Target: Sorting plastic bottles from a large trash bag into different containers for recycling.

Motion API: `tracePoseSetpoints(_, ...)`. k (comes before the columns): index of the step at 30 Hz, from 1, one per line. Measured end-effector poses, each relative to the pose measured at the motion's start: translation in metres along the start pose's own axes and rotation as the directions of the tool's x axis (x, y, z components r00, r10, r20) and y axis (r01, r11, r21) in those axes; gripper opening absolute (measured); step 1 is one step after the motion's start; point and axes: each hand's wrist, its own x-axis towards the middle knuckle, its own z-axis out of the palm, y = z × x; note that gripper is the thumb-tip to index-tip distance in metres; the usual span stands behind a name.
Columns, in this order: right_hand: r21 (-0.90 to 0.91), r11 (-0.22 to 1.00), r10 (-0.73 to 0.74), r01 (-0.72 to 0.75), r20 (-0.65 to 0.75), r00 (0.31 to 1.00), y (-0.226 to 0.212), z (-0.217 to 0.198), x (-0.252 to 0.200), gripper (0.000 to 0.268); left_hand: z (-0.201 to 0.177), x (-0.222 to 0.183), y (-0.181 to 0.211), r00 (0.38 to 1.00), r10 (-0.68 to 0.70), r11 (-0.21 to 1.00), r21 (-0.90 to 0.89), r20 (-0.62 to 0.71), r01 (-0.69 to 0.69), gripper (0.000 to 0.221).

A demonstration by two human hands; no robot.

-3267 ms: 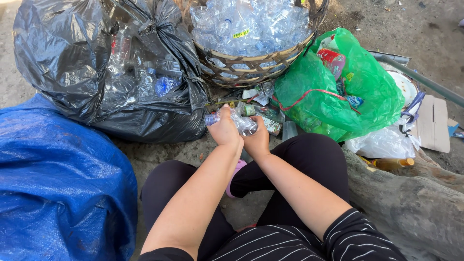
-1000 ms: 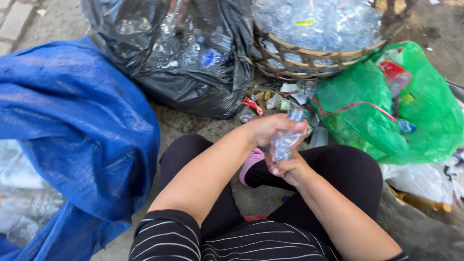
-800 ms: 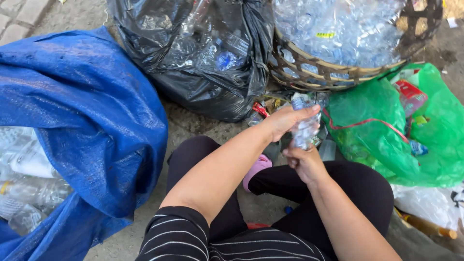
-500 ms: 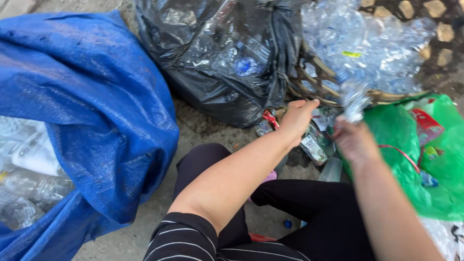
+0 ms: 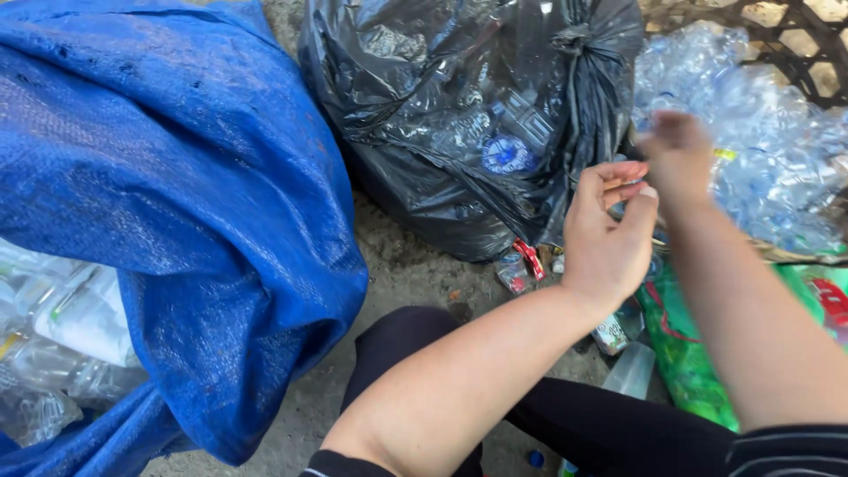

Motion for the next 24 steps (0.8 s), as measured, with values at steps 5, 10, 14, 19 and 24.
tracePoseSetpoints(5,0.208,0.977,-0.028,-0.054,0.372,0.928,-0.047,0.187,-0.014,0.041,-0.015,-0.002,0.049,0.973,0.231,0.973,-0.01,-0.021,-0.231,0.026)
tracePoseSetpoints(10,-0.285,0.954,0.189,0.095,0.815,0.547,-0.071,0.273,-0.029,0.066,-0.026,-0.008,0.062,0.974,0.226,0.963,-0.149,0.0,-0.223,0.024)
tracePoseSetpoints(14,-0.397,0.909,0.361,0.129,0.903,0.233,-0.132,0.28,-0.081,0.087,-0.038,-0.011,0.074,0.985,0.171,0.975,-0.144,0.016,-0.167,0.022)
tracePoseSetpoints(19,-0.358,0.896,0.422,-0.263,0.871,0.251,-0.124,0.285,-0.066,0.08,-0.042,-0.013,0.071,0.993,0.101,0.971,-0.221,0.055,-0.087,0.022)
tracePoseSetpoints(24,-0.212,0.953,0.3,-0.215,0.756,0.582,-0.047,0.324,-0.031,0.041,-0.043,-0.014,0.072,0.996,0.085,0.962,-0.262,0.041,-0.071,0.021)
